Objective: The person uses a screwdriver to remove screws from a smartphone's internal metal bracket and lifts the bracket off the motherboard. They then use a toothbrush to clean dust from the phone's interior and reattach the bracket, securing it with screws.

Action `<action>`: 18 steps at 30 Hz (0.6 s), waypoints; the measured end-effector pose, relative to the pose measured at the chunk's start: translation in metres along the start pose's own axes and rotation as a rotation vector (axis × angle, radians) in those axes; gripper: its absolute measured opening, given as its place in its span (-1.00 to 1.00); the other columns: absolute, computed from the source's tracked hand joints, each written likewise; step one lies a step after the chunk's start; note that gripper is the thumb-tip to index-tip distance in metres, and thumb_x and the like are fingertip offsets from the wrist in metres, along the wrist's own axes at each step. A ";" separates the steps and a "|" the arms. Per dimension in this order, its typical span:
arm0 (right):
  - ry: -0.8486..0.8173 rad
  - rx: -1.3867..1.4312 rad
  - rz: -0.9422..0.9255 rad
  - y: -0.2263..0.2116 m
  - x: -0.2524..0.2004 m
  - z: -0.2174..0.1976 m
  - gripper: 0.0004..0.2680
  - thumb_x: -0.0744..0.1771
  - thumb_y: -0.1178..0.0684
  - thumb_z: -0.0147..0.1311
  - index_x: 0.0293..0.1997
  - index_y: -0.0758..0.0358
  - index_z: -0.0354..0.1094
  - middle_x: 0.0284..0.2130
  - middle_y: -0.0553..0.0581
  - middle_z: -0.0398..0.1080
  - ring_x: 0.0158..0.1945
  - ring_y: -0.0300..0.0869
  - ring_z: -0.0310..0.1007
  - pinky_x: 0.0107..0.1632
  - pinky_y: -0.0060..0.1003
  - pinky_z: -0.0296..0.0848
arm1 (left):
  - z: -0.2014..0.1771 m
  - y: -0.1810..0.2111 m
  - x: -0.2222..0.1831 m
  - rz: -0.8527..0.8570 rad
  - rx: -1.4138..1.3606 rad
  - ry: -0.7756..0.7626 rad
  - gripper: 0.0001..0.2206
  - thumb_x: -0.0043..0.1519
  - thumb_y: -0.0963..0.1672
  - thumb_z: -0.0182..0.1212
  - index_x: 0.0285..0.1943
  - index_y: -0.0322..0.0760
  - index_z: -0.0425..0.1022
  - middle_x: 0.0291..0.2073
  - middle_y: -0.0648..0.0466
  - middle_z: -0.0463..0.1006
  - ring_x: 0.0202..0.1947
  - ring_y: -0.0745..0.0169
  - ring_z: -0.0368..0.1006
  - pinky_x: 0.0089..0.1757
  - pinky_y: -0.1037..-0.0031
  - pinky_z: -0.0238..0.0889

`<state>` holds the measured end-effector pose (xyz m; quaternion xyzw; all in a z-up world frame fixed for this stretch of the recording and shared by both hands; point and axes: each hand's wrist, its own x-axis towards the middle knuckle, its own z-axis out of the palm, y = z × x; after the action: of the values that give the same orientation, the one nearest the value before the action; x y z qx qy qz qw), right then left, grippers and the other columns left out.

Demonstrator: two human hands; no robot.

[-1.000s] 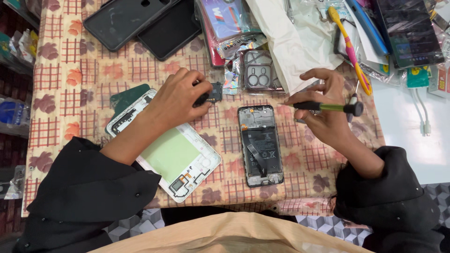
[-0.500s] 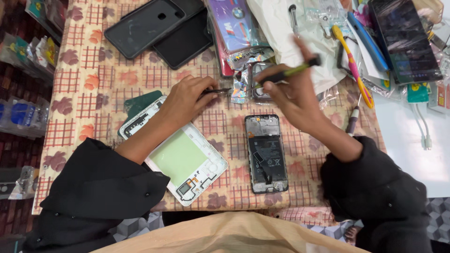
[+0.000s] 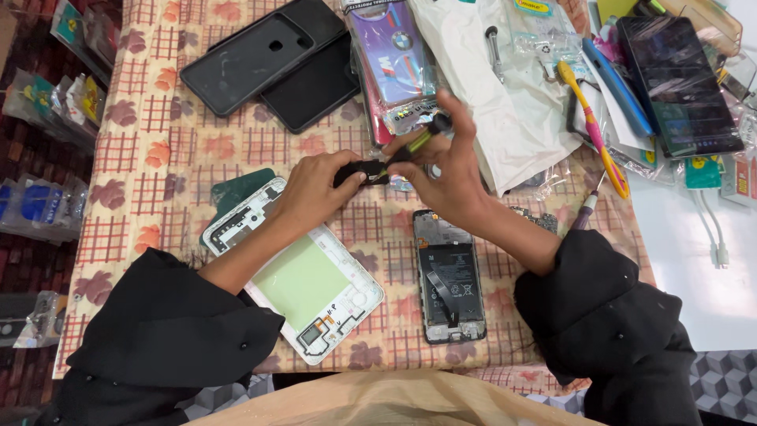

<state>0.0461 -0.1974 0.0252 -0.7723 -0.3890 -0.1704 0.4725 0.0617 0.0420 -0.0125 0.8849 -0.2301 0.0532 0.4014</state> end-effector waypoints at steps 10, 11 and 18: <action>-0.039 -0.163 -0.396 0.017 -0.008 0.011 -0.26 0.31 0.32 0.35 0.49 -0.07 -0.29 -0.05 0.24 0.50 -0.03 0.04 0.62 -0.11 -0.17 0.67 | -0.002 -0.001 0.000 -0.127 -0.096 -0.046 -0.81 0.22 -0.07 0.24 -0.21 -0.28 0.62 -0.71 0.03 0.54 -0.69 0.16 0.53 -0.50 0.35 0.33; -0.042 -0.166 -0.378 0.018 -0.007 0.012 -0.26 0.31 0.32 0.35 0.49 -0.07 -0.29 -0.05 0.23 0.50 -0.03 0.03 0.63 -0.11 -0.18 0.67 | -0.001 -0.001 0.000 -0.112 -0.076 -0.036 -0.81 0.21 -0.06 0.26 -0.22 -0.28 0.62 -0.71 0.02 0.54 -0.69 0.15 0.52 -0.51 0.34 0.31; -0.041 -0.154 -0.379 0.020 -0.006 0.014 -0.24 0.31 0.32 0.35 0.52 -0.11 -0.30 -0.04 0.20 0.50 -0.03 0.00 0.62 -0.09 -0.20 0.67 | 0.001 -0.004 -0.001 -0.108 -0.038 -0.012 -0.79 0.19 -0.04 0.30 -0.22 -0.27 0.64 -0.72 -0.03 0.50 -0.69 0.10 0.47 -0.53 0.27 0.24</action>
<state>0.0558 -0.1924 0.0027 -0.7224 -0.5227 -0.2700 0.3634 0.0627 0.0441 -0.0164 0.8886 -0.1854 0.0217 0.4189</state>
